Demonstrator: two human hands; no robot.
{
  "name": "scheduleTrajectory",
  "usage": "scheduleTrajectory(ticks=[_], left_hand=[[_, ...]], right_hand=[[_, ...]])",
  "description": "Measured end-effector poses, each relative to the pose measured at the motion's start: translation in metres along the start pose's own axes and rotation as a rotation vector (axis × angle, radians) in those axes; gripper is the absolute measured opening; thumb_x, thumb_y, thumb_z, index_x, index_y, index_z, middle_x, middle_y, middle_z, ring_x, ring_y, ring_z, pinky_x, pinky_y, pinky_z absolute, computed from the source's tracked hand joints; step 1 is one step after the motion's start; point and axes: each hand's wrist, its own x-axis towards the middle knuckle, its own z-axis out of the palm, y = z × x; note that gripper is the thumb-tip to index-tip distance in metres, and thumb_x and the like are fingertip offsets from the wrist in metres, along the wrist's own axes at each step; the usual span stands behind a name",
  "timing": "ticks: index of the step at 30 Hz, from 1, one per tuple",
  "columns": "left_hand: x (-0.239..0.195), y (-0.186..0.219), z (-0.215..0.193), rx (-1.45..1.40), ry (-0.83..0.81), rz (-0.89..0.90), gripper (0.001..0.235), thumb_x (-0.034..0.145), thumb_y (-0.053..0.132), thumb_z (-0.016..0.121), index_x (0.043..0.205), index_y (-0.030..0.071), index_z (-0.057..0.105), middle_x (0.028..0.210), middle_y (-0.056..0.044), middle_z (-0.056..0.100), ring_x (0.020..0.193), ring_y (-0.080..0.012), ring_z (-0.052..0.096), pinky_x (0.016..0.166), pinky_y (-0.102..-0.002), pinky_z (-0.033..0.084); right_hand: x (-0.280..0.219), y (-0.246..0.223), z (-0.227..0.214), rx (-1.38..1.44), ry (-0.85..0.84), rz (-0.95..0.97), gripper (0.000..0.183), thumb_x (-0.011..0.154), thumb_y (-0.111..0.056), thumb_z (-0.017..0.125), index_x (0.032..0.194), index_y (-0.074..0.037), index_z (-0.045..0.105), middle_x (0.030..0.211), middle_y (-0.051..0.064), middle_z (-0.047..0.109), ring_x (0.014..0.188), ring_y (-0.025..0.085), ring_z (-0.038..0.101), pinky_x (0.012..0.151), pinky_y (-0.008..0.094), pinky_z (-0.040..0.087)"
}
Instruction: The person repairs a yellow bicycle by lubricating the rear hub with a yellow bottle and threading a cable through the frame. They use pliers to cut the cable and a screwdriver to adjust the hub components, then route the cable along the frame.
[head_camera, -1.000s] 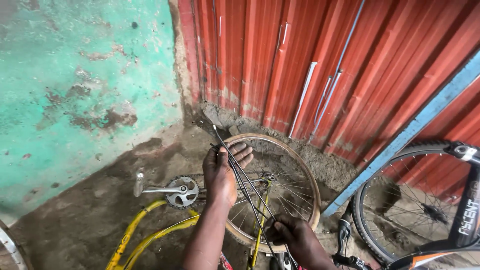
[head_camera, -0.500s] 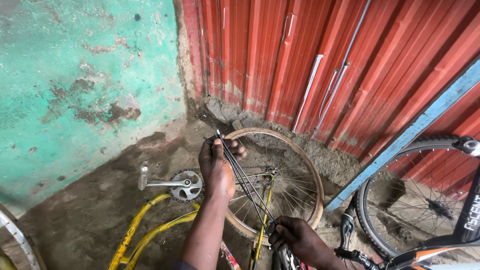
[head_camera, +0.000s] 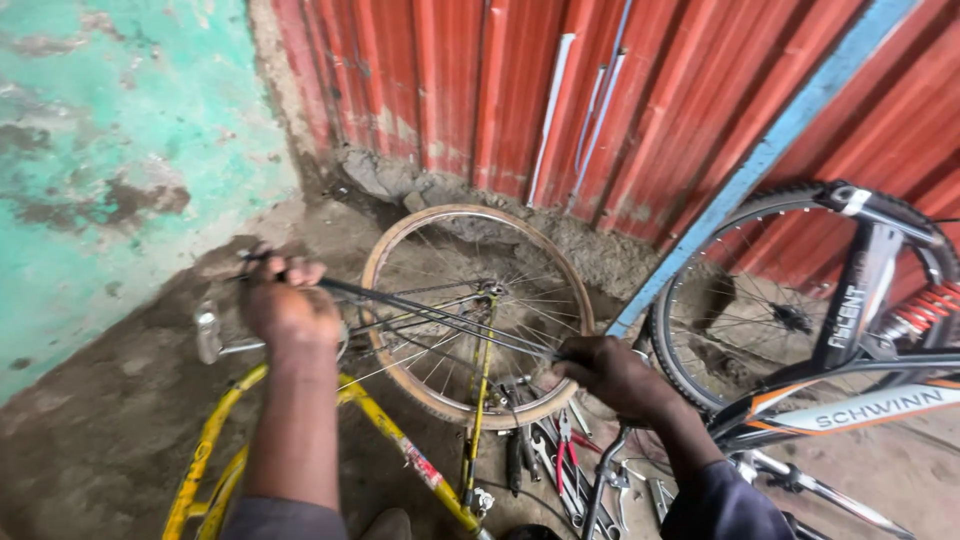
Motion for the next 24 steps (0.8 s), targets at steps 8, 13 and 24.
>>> scheduleTrajectory(ticks=[8, 13, 24], left_hand=[[0.039, 0.035, -0.037, -0.133, -0.039, -0.081, 0.028, 0.095, -0.003, 0.04, 0.085, 0.015, 0.059, 0.057, 0.005, 0.046, 0.05, -0.0083, 0.038, 0.055, -0.025, 0.03], [0.039, 0.054, -0.039, -0.108, 0.002, -0.078, 0.036, 0.107, 0.0, 0.044, 0.079, 0.014, 0.06, 0.056, 0.004, 0.049, 0.048, -0.0087, 0.04, 0.055, -0.025, 0.033], [0.031, 0.073, -0.041, 0.01, -0.029, -0.085, 0.032, 0.1, 0.002, 0.038, 0.078, 0.017, 0.056, 0.058, 0.005, 0.046, 0.052, -0.0092, 0.036, 0.063, -0.025, 0.034]], right_hand=[[-0.027, 0.02, -0.053, 0.304, 0.491, 0.351, 0.016, 0.089, -0.015, 0.08, 0.089, 0.0, 0.079, 0.057, 0.003, 0.055, 0.043, 0.011, 0.04, 0.04, 0.029, 0.03], [-0.034, 0.022, -0.063, 0.464, 0.461, 0.141, 0.02, 0.085, 0.006, 0.077, 0.104, -0.001, 0.075, 0.09, 0.009, 0.078, 0.074, 0.015, 0.068, 0.069, 0.03, 0.057], [-0.035, 0.011, -0.066, 0.505, 0.389, 0.071, 0.016, 0.085, 0.002, 0.076, 0.101, -0.001, 0.075, 0.085, 0.008, 0.077, 0.071, 0.015, 0.068, 0.064, 0.031, 0.058]])
